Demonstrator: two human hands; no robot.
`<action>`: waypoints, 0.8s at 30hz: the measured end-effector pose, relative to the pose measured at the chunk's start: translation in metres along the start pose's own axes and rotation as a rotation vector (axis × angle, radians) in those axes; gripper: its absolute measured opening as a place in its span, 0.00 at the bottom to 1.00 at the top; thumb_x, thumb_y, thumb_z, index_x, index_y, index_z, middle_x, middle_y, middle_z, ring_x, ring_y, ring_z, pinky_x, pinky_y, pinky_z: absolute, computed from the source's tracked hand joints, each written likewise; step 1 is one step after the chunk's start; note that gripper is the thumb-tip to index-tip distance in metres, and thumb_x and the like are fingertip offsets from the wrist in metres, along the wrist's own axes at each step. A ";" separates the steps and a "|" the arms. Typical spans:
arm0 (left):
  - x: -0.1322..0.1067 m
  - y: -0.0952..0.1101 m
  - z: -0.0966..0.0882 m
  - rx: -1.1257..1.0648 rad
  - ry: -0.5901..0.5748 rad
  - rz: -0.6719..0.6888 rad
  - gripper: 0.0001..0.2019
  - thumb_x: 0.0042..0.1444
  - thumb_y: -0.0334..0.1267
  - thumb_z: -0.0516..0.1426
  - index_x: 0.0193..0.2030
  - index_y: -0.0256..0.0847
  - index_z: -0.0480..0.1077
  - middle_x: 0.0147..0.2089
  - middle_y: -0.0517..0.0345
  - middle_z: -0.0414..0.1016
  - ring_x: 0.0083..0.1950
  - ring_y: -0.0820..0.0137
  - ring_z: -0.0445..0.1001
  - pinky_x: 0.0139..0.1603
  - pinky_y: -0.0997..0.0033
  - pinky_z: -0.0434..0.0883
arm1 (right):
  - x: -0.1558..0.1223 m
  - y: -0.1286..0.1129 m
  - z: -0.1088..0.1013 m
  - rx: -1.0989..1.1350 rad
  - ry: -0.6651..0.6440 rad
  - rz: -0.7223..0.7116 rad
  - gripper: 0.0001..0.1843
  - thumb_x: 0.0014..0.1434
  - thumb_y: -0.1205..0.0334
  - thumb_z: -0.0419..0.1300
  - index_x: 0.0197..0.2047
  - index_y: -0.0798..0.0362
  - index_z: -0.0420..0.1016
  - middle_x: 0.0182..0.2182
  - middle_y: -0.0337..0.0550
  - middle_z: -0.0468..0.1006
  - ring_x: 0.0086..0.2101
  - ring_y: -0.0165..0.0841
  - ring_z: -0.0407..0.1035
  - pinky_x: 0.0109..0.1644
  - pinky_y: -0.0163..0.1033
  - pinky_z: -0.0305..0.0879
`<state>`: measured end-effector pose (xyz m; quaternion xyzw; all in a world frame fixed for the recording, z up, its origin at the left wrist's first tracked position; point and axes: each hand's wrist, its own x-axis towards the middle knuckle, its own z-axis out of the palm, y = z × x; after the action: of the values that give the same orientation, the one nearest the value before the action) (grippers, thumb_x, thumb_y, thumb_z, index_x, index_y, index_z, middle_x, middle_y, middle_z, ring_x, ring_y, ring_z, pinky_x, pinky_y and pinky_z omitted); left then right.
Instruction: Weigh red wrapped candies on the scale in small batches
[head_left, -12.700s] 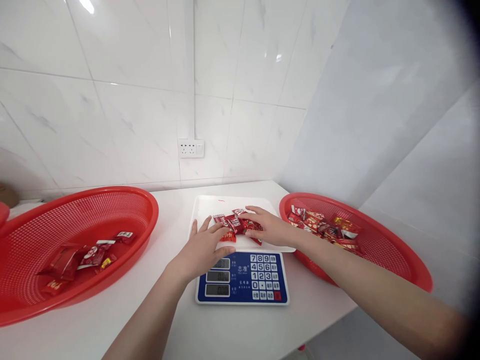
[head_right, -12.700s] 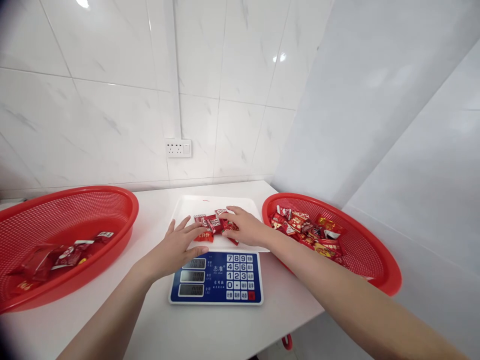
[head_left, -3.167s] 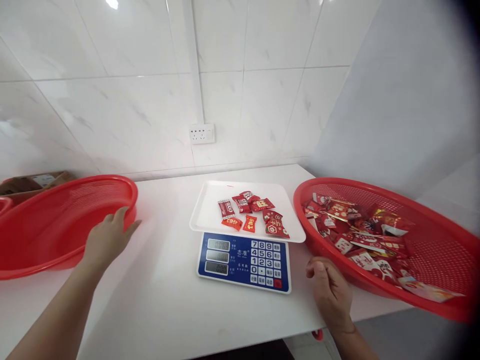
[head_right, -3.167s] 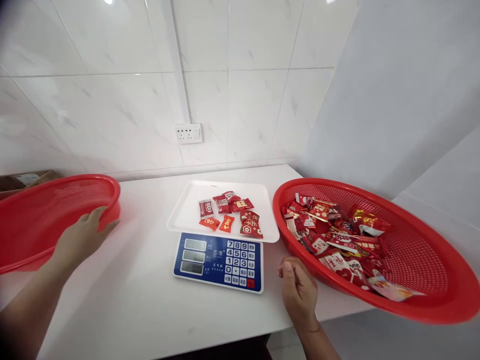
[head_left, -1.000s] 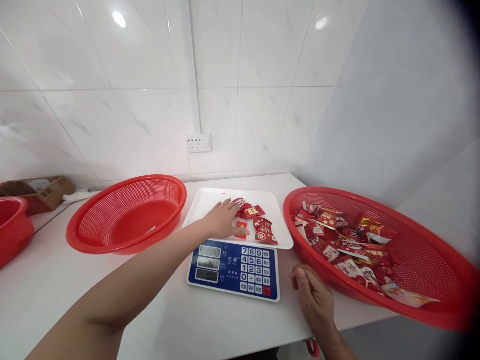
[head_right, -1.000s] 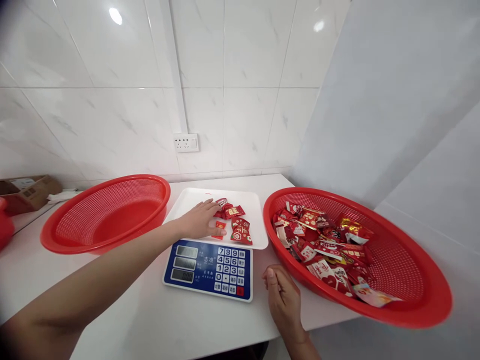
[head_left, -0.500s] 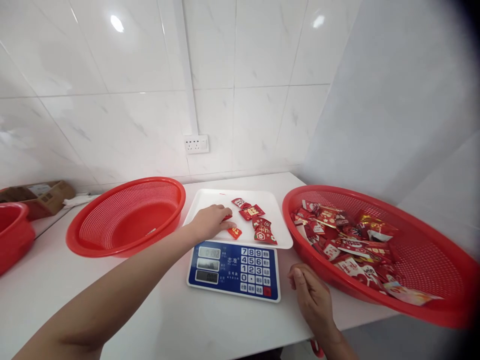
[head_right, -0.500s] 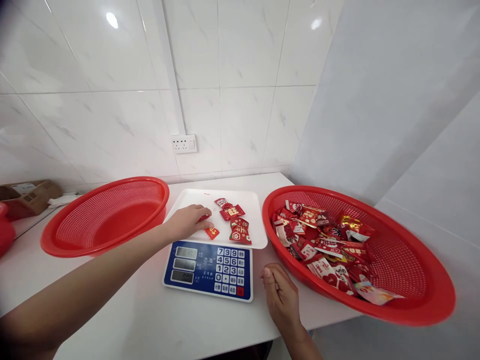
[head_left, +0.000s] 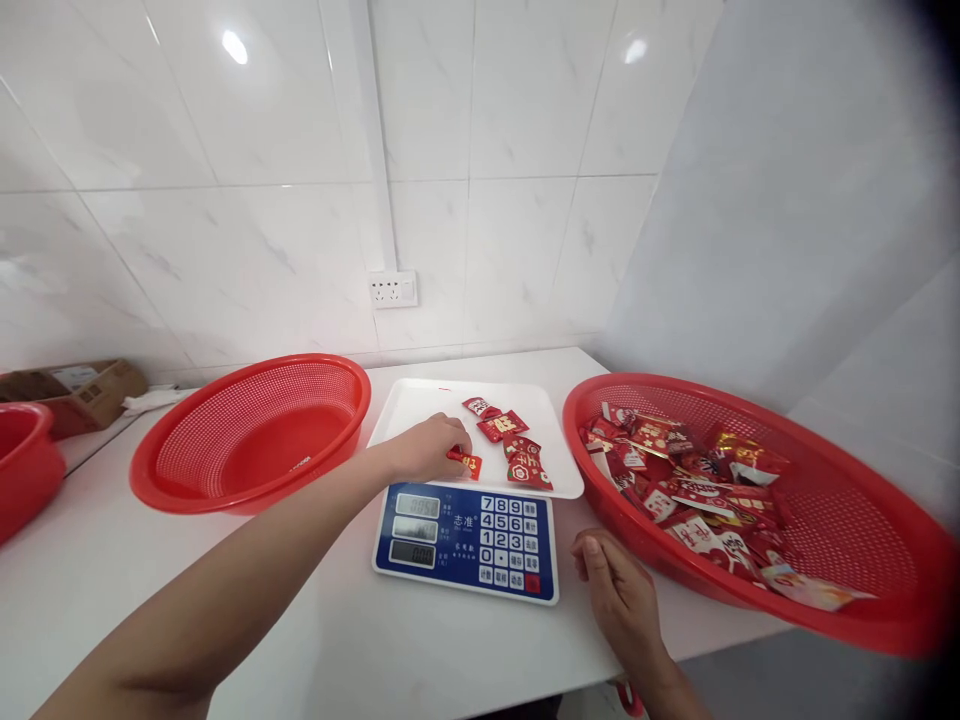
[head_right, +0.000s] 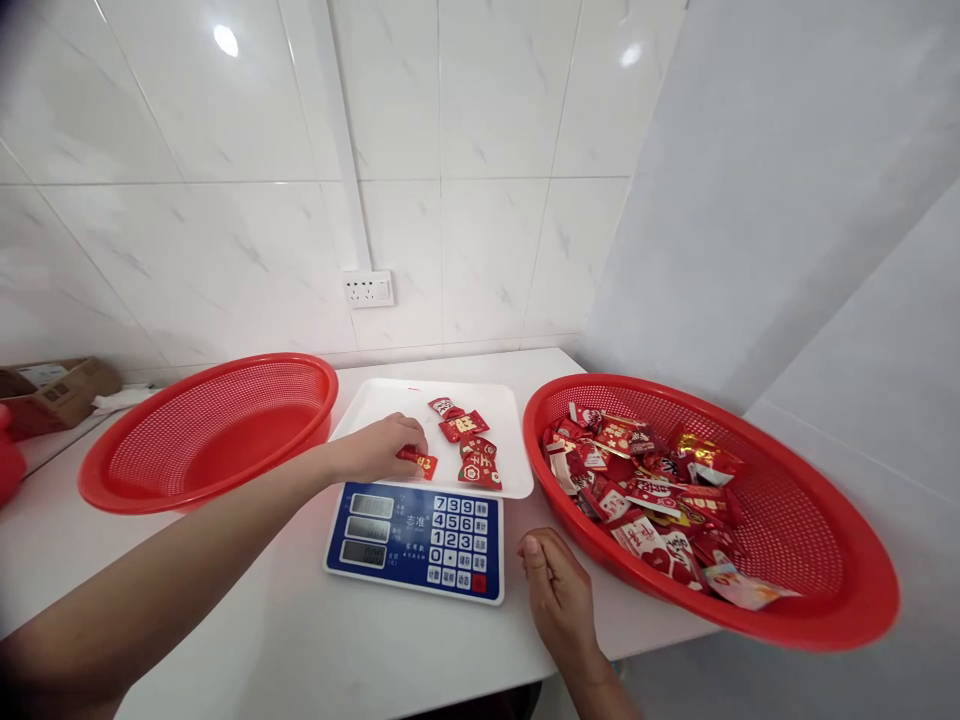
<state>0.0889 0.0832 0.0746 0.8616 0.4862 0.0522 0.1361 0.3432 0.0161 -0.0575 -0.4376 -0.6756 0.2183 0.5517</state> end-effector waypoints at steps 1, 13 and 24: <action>0.001 0.003 0.000 0.012 0.014 -0.013 0.07 0.49 0.39 0.56 0.35 0.42 0.71 0.40 0.56 0.73 0.45 0.66 0.69 0.43 0.71 0.67 | 0.000 0.000 0.000 0.000 0.002 0.001 0.18 0.63 0.54 0.48 0.25 0.52 0.65 0.20 0.38 0.66 0.21 0.29 0.62 0.24 0.33 0.60; -0.062 -0.052 -0.070 0.310 0.294 -0.792 0.16 0.55 0.40 0.47 0.47 0.34 0.64 0.46 0.32 0.70 0.51 0.42 0.67 0.40 0.45 0.66 | 0.001 0.003 0.000 0.011 -0.024 0.031 0.19 0.63 0.53 0.47 0.25 0.52 0.66 0.21 0.38 0.67 0.21 0.29 0.62 0.24 0.33 0.61; 0.043 0.033 0.010 0.083 0.045 -0.186 0.43 0.43 0.70 0.48 0.64 0.51 0.50 0.70 0.47 0.45 0.69 0.49 0.43 0.60 0.44 0.54 | 0.001 -0.001 0.000 -0.008 0.015 0.053 0.21 0.62 0.49 0.48 0.24 0.51 0.66 0.19 0.38 0.67 0.20 0.29 0.62 0.23 0.34 0.60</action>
<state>0.1407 0.1019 0.0728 0.8162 0.5689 0.0384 0.0939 0.3426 0.0160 -0.0561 -0.4590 -0.6605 0.2270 0.5491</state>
